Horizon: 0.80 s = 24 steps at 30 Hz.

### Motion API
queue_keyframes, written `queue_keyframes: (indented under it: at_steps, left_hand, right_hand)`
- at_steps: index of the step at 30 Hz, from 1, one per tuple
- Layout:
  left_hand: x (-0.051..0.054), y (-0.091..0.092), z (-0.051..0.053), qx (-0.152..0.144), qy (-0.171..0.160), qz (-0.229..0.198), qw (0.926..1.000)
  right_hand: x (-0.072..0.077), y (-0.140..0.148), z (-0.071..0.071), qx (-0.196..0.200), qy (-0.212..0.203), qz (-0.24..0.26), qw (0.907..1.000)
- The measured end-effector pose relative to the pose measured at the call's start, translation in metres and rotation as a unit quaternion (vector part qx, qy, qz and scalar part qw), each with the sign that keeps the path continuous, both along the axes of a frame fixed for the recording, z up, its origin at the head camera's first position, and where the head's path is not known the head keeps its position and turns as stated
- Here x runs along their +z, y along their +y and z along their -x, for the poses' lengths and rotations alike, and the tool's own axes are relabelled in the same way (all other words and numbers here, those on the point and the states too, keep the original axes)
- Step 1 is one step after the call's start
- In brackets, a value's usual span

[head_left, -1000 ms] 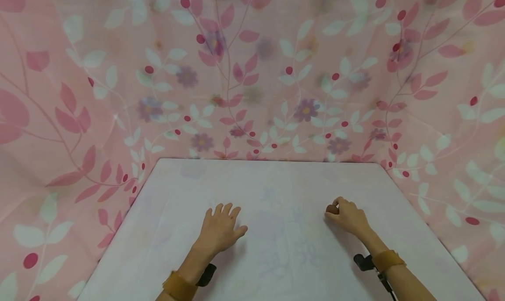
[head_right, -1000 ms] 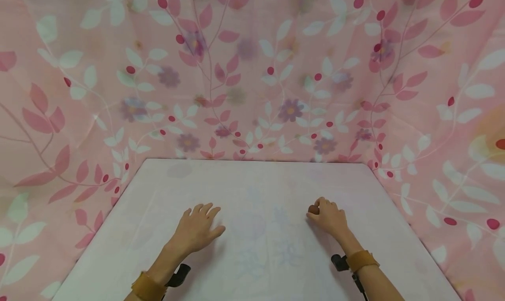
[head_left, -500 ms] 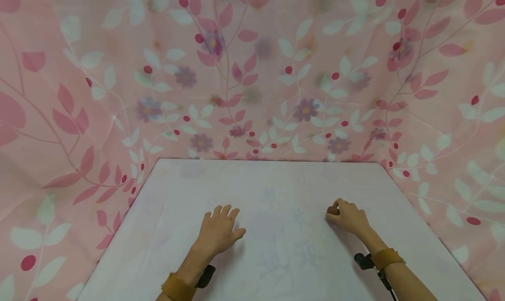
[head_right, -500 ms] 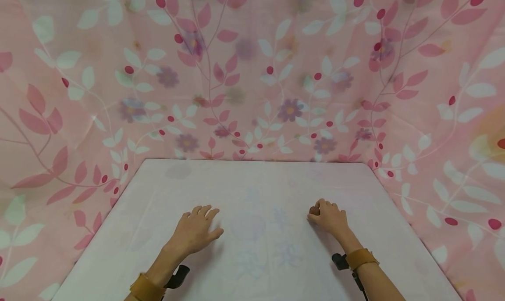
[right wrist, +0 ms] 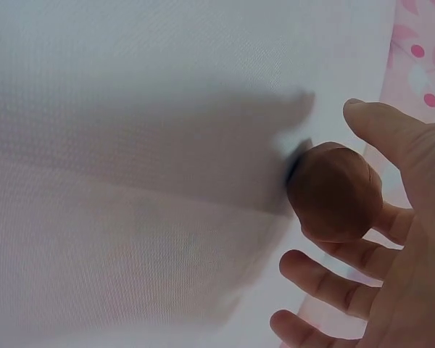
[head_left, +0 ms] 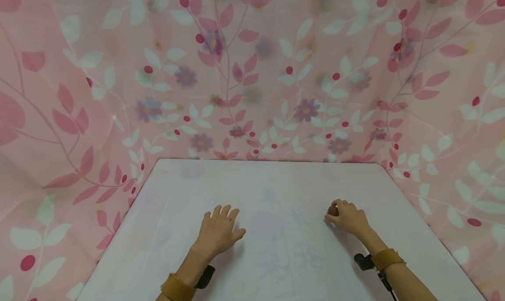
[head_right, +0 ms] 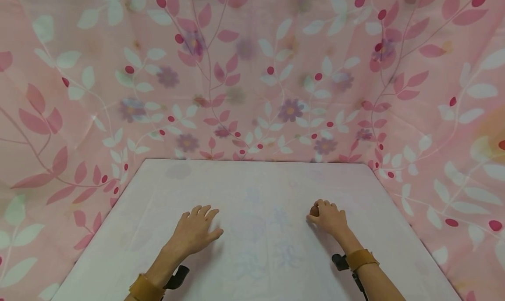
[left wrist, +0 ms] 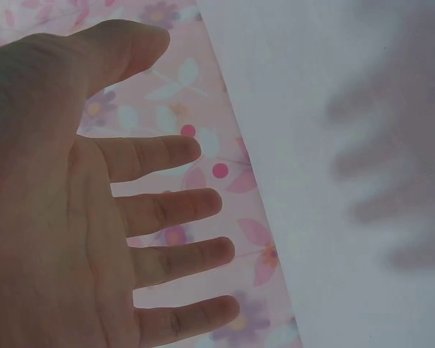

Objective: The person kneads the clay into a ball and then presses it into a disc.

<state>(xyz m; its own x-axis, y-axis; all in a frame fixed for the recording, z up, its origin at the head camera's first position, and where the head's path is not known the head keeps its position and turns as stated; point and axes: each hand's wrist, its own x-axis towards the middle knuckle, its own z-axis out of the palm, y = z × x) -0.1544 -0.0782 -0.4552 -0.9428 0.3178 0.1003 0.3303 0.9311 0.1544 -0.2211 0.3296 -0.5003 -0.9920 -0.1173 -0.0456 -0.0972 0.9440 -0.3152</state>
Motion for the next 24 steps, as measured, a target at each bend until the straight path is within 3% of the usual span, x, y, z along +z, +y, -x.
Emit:
queue_keyframes:
  at_steps: [10, 24]
  left_hand:
    - [0.0014, -0.0007, -0.0001, 0.0, 0.001, 0.002, 1.0]
    - [0.0029, -0.0022, -0.0021, 0.003, -0.007, -0.003, 1.0]
  right_hand:
    - [-0.0012, -0.0031, -0.0021, 0.017, 0.004, -0.008, 0.9998]
    - [-0.0078, -0.0052, 0.0005, 0.081, 0.016, 0.016, 0.9965]
